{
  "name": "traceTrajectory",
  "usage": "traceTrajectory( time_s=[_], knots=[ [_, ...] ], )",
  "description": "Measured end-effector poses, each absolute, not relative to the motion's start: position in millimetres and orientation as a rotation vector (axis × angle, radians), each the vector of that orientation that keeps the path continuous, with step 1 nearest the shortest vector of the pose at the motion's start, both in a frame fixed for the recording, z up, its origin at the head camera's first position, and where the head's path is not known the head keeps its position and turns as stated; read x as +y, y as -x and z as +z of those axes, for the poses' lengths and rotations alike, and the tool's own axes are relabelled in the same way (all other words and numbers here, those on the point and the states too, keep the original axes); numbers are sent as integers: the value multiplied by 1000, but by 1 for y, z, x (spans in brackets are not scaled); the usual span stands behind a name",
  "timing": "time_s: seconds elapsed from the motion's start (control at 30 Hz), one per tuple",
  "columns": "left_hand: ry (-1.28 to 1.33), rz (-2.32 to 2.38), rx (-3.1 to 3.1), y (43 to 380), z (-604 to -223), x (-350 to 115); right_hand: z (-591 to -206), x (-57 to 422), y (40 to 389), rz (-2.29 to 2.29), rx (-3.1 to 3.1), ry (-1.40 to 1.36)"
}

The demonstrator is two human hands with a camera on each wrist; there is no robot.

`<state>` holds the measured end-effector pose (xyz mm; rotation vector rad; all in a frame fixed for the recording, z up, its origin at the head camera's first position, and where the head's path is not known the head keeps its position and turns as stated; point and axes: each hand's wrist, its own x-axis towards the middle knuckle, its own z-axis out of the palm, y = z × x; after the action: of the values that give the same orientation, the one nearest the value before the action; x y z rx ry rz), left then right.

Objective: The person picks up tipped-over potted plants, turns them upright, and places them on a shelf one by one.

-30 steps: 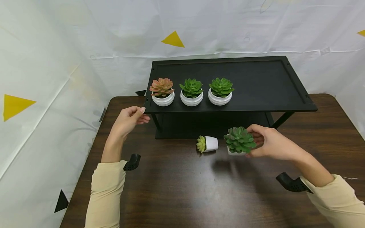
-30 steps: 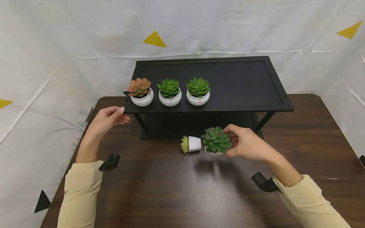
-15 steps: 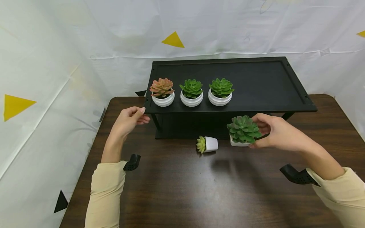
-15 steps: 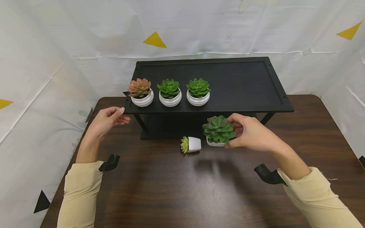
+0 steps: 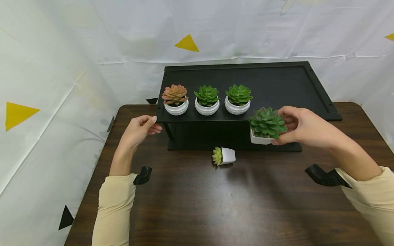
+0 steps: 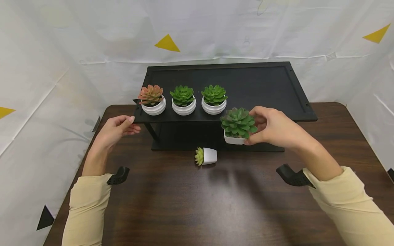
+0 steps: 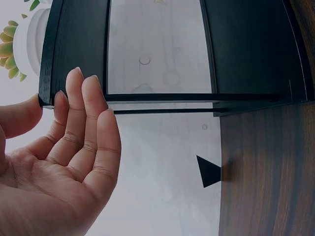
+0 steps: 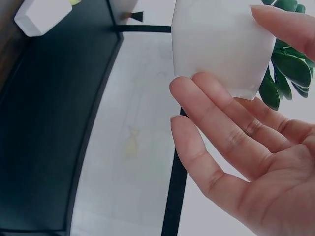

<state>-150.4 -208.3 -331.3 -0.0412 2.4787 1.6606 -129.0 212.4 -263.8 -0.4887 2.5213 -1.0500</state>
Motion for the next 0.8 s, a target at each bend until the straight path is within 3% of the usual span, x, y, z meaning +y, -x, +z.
traceTrajectory(
  time_s=[0.8],
  knots=[
    [44, 1665, 2472, 150, -331, -208, -246, 221, 150, -1096, 2511, 373]
  ],
)
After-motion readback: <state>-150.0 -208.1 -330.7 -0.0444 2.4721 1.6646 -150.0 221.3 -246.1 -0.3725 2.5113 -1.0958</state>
